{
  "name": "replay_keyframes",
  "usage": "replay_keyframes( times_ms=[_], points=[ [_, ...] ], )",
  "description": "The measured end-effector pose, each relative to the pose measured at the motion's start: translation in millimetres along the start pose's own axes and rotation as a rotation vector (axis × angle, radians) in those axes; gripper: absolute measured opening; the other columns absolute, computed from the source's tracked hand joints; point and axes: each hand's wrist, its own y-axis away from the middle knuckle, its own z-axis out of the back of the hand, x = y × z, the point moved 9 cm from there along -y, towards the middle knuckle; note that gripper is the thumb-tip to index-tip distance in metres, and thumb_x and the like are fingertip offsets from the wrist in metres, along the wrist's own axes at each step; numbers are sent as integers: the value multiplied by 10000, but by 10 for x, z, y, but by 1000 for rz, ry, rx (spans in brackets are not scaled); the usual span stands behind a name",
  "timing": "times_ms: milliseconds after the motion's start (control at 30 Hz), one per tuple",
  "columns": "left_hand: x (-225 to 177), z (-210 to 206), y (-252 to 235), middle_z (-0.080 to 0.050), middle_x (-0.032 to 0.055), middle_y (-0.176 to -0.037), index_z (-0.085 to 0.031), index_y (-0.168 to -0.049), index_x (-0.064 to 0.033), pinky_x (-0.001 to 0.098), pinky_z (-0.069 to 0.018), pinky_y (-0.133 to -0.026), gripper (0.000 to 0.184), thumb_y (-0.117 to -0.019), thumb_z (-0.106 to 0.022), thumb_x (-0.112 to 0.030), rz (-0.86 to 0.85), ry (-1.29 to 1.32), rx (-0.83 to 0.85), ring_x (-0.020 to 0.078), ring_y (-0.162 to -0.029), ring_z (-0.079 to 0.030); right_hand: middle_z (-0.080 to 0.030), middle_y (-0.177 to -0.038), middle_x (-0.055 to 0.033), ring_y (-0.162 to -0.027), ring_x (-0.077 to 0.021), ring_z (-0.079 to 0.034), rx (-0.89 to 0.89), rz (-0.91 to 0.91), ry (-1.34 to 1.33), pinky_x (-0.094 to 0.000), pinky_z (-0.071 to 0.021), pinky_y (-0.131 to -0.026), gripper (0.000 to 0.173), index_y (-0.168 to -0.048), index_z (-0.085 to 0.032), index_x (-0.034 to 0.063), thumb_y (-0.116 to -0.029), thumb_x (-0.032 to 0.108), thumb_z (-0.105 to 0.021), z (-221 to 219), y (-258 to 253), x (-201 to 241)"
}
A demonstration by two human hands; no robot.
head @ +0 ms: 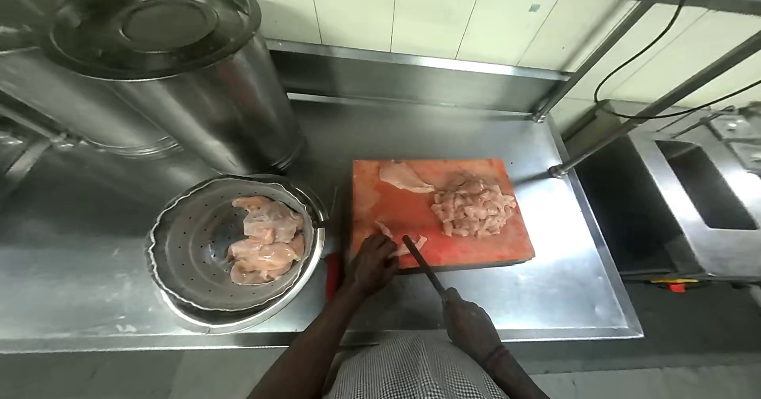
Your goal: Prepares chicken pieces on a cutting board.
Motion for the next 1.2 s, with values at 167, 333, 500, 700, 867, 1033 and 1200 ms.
replay_keyframes(
  times_ms=[167,333,500,700,867,1033,1200],
  points=[
    [18,-38,9,-706,104,-1044,-756,-1039,-85,442,-545,-968,173,-897,-721,-179,-24,-28,-6,275,-1048,-670,-699,-1066,-183,-1055,-369,-694,81,-17,47,-518,-542,-898,347,-1377,-493,95,-1103,253,-349,-11,-2,118],
    [27,-81,23,-707,50,-1120,-757,-1017,-136,420,-508,-1035,138,-947,-675,-221,-50,-53,14,224,-1123,-648,-697,-1032,-176,-1006,-363,-707,38,-9,94,-506,-566,-850,333,-1372,-485,86,-1088,223,-376,-17,-170,311],
    [71,-84,6,-705,100,-1114,-760,-1015,-96,433,-520,-1028,132,-944,-682,-175,-14,-70,-1,269,-1121,-656,-700,-1024,-170,-979,-361,-716,-13,9,65,-501,-573,-828,330,-1379,-467,93,-1095,229,-367,-148,-396,336],
    [72,106,130,-682,195,-1161,-718,-1054,8,498,-543,-990,131,-941,-669,-36,109,-12,-74,352,-1105,-661,-692,-1133,-210,-1080,-396,-690,106,-49,55,-552,-548,-903,394,-1427,-446,76,-1082,262,-407,-353,-160,-118],
    [166,265,399,-668,163,-1152,-703,-917,-1,480,-549,-984,80,-868,-652,38,108,24,-177,316,-1120,-647,-700,-1103,-201,-1066,-384,-691,38,20,7,-535,-538,-912,366,-1385,-513,74,-1088,244,-383,-176,-75,-102],
    [90,268,354,-660,181,-1136,-683,-979,-13,515,-539,-979,254,-837,-779,-200,228,-60,-148,355,-1124,-636,-702,-1022,-174,-998,-363,-705,-14,92,19,-512,-551,-867,334,-1327,-534,87,-1101,271,-371,25,-126,173],
    [130,195,226,-677,179,-1060,-705,-1034,-10,518,-559,-906,233,-873,-768,-166,342,-137,-56,357,-1012,-664,-701,-1008,-161,-977,-356,-710,-13,147,122,-514,-561,-832,316,-1291,-545,108,-1098,271,-354,139,-211,356]
  ],
)
